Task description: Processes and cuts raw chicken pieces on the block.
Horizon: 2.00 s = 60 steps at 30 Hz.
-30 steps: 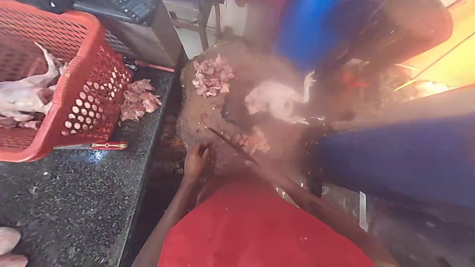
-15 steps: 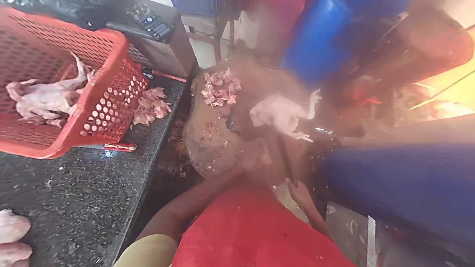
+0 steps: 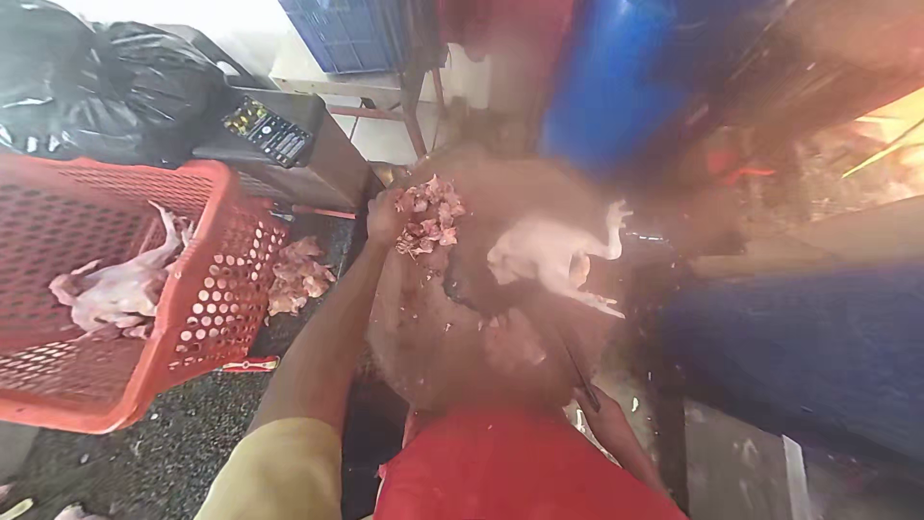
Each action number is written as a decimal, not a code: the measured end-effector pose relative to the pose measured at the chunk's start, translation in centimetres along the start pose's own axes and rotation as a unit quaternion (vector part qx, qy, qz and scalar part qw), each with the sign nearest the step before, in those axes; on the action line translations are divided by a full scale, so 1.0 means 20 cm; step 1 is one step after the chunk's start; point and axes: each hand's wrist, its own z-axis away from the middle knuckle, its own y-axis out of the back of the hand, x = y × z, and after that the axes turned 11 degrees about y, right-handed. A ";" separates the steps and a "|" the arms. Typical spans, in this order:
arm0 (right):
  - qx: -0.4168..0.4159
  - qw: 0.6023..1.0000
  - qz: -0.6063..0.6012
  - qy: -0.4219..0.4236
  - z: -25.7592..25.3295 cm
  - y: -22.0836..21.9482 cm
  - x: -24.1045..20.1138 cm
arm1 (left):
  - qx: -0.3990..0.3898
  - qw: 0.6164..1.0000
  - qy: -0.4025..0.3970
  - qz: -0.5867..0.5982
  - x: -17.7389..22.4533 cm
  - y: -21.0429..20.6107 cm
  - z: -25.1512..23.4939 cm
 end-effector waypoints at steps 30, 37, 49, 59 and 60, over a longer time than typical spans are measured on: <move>-0.070 0.998 0.005 -0.003 -0.11 0.13 -0.11 | -0.062 0.977 0.047 0.198 -0.03 0.05 0.12; -0.081 0.996 0.032 -0.013 -0.13 0.12 -0.12 | -0.079 0.990 -0.117 -0.015 0.34 -0.12 -0.17; -0.075 0.997 0.007 -0.022 -0.12 0.09 -0.09 | -0.126 0.964 -0.224 -0.069 0.10 -0.11 0.20; -0.079 0.996 0.008 -0.035 -0.13 0.11 -0.12 | -0.108 0.989 -0.053 -0.087 0.41 -0.06 -0.15; -0.079 0.996 0.007 -0.037 -0.13 0.11 -0.13 | -0.111 0.985 -0.033 -0.126 0.46 -0.10 -0.17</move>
